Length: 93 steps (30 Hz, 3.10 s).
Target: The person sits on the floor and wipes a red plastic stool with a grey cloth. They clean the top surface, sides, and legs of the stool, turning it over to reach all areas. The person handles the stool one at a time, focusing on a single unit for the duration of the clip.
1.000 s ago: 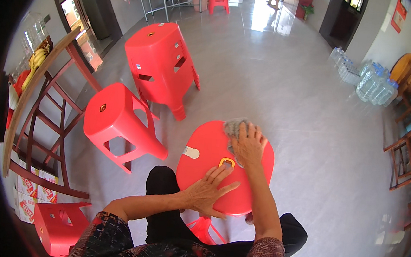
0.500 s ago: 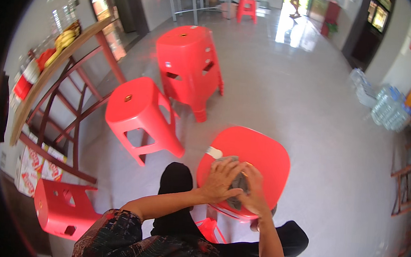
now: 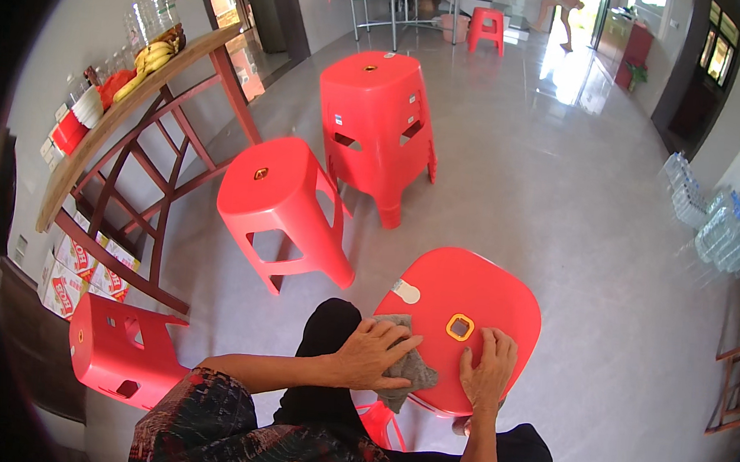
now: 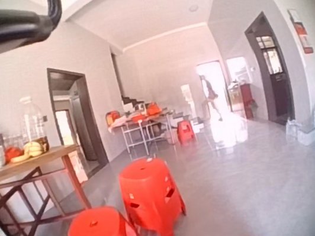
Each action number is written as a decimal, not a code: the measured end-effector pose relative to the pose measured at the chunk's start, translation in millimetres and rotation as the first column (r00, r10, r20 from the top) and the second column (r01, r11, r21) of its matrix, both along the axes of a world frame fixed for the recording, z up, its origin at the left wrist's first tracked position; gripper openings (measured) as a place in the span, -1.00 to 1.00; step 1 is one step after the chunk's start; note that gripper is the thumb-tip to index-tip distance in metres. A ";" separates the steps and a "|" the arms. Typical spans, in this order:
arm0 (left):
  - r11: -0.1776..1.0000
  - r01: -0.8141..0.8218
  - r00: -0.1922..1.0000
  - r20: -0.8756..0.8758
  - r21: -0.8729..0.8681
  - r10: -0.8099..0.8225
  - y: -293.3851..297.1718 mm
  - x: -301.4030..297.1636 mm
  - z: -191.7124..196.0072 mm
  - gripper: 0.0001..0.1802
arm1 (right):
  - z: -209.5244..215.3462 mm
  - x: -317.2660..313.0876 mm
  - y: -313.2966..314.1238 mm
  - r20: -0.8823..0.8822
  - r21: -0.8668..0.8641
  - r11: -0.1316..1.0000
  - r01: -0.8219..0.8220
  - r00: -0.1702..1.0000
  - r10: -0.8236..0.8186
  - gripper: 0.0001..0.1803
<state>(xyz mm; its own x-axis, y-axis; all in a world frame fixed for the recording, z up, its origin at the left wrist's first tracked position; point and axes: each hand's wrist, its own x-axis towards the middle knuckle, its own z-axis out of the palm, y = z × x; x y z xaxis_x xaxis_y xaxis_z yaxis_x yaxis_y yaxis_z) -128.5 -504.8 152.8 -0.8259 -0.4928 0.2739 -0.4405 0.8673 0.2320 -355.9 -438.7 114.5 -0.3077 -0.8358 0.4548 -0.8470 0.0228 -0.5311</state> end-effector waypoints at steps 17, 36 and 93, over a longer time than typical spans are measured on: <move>0.991 -0.073 0.962 -0.256 0.110 0.100 -37.4 20.4 -24.7 -0.55 | -4.0 -1.4 -0.8 0.027 -0.004 1.000 0.014 1.000 -0.014 -0.64; 0.953 -0.283 0.910 -0.284 0.106 0.302 9.4 -59.5 -10.5 -0.17 | -21.5 -20.8 3.5 -0.028 0.100 0.994 -0.052 0.998 0.055 -0.60; 0.407 -0.214 0.416 -0.294 0.888 0.860 -6.2 -1.4 -154.4 -0.35 | -10.9 -2.9 -8.4 -0.200 0.080 0.997 0.022 0.980 -0.005 -0.59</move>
